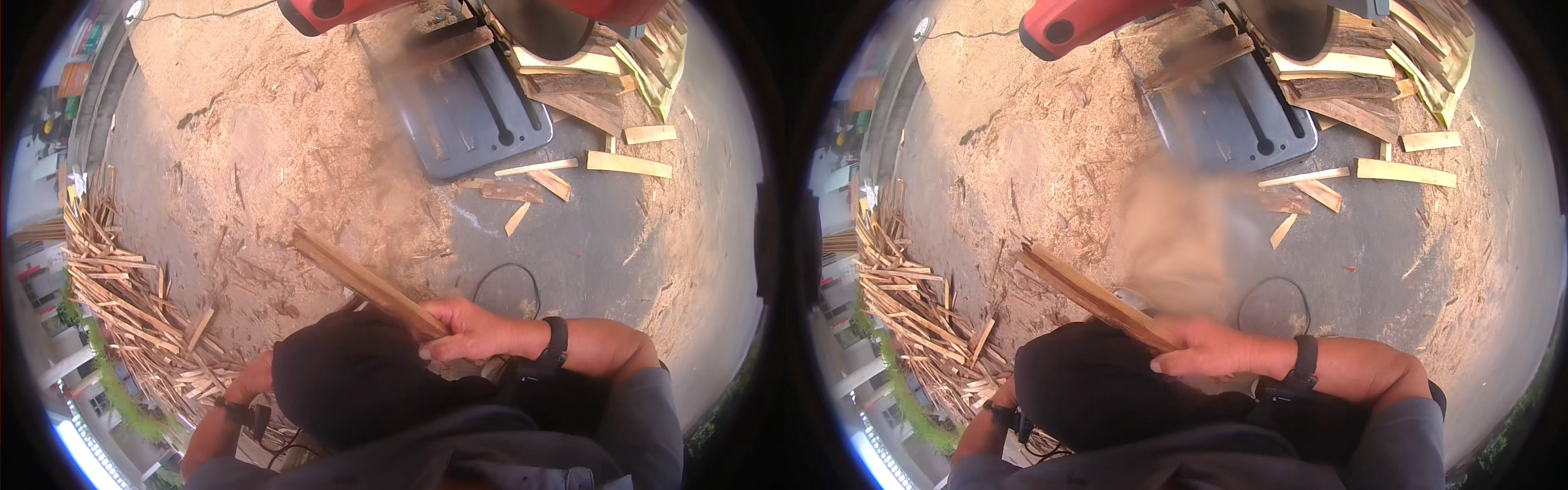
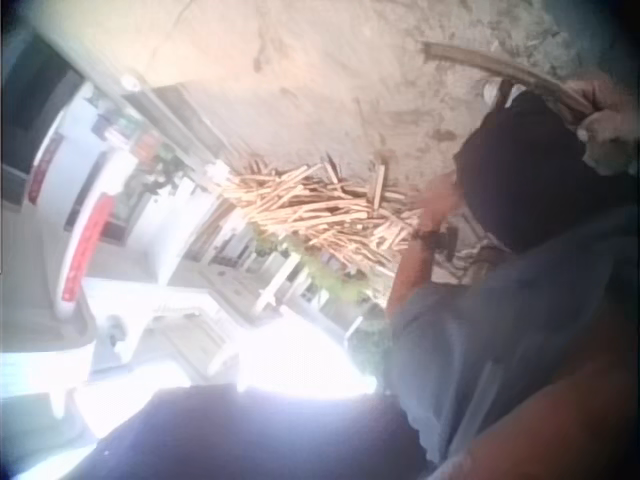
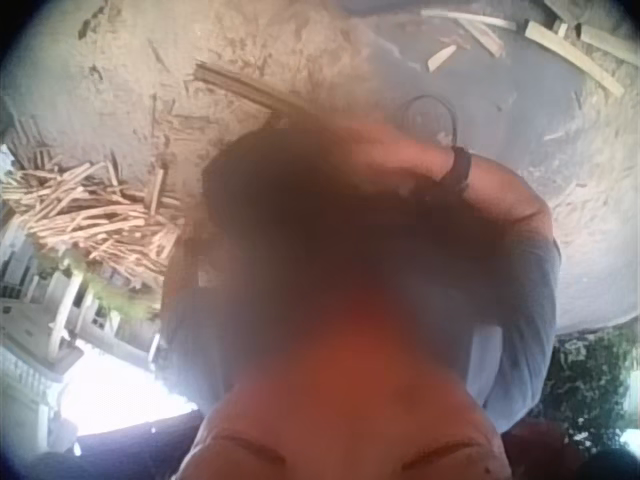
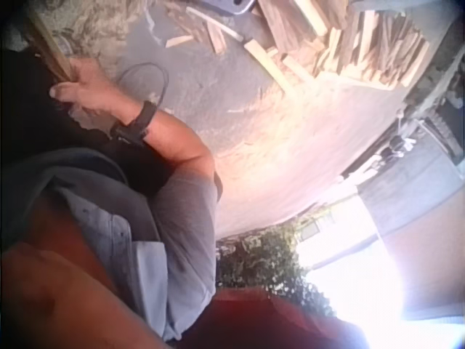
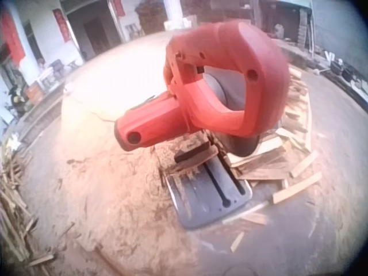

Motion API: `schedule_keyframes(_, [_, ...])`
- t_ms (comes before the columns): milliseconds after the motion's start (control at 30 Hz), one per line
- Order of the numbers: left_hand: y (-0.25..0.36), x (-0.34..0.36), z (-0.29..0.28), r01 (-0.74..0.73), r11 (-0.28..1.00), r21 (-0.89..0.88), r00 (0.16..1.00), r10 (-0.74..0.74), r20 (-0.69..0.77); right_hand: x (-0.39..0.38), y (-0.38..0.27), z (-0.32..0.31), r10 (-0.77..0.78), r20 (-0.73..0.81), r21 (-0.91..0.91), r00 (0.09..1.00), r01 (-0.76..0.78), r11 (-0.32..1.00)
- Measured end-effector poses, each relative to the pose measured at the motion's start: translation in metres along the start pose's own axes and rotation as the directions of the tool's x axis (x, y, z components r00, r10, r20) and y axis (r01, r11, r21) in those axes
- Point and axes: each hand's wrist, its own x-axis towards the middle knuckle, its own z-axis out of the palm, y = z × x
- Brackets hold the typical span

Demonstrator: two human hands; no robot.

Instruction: The person picks up and organizes strips of wood, positions them on a miter saw, and cuts them into shorter pieces before stacking them on a yellow sheet.

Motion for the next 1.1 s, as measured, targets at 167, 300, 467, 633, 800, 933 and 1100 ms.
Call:
schedule_keyframes(167, [0.022, 0.056, -0.030, 0.108, 0.761, 0.640, 0.994, -0.065, -0.091, 0.005, -0.049, -0.016, -0.285, -0.211, -0.618, 0.935, 0.098, 0.780])
schedule_keyframes(300, [0.089, 0.126, -0.036, -0.138, 0.255, 0.957, 0.827, 0.562, -0.030, 0.014, -0.064, -0.027, -0.617, -0.167, -0.850, 0.769, 0.205, 0.485])
schedule_keyframes(467, [0.166, 0.150, -0.011, -0.401, 0.271, 0.875, 0.692, 0.715, 0.095, 0.018, -0.046, -0.064, -0.654, -0.101, -0.970, 0.750, 0.073, 0.234])
schedule_keyframes(633, [0.173, 0.149, -0.027, -0.471, 0.247, 0.847, 0.768, 0.588, 0.255, 0.003, -0.037, -0.080, -0.225, -0.276, -0.863, 0.934, -0.137, 0.487])
schedule_keyframes(800, [0.149, 0.095, -0.077, -0.309, 0.377, 0.873, 0.938, 0.272, 0.214, 0.003, -0.039, -0.064, -0.082, -0.008, -0.541, 0.997, 0.064, 0.838])
schedule_keyframes(933, [0.142, 0.058, -0.078, -0.263, 0.457, 0.850, 0.964, 0.167, 0.208, 0.010, -0.012, -0.055, 0.056, 0.263, -0.276, 0.963, 0.020, 0.961])
schedule_keyframes(1100, [0.133, 0.037, -0.061, 0.145, 0.557, 0.818, 0.970, -0.245, -0.006, 0.008, -0.002, -0.047, 0.256, 0.386, -0.134, 0.886, -0.221, 0.966])
